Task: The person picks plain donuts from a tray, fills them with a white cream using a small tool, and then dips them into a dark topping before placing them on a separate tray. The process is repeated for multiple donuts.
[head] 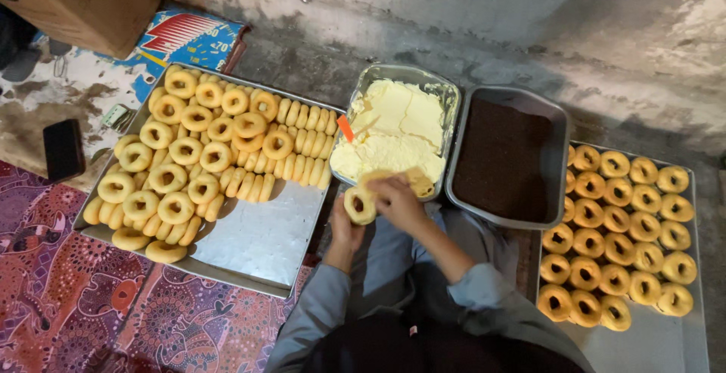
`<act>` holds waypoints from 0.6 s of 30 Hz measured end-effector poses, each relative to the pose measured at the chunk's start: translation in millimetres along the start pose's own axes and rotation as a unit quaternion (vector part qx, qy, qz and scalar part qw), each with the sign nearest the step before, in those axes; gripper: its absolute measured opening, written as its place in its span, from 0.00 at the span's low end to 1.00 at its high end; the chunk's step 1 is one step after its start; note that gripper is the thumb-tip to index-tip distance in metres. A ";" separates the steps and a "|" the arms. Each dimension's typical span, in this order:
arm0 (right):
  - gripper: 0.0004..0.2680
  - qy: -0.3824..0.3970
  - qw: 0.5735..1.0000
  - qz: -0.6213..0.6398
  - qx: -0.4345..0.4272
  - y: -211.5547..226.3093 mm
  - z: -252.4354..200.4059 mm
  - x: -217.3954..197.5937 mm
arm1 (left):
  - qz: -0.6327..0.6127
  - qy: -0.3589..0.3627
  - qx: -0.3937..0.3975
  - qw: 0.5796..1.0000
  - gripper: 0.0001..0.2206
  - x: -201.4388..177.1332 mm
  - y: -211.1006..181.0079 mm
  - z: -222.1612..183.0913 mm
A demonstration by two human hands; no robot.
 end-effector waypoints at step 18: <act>0.12 0.008 0.992 -0.110 0.067 -44.8 8.1 -36.3 | -0.016 0.080 0.013 0.997 0.23 19.2 12.9 -16.9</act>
Point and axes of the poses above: each hand's wrist, its own z-axis towards the middle knuckle, its own x-axis out of the palm, y = z × x, the point moved 7 cm from there along z, towards the middle knuckle, and after that the axes turned 12 degrees about -x, right-handed, at the moved point
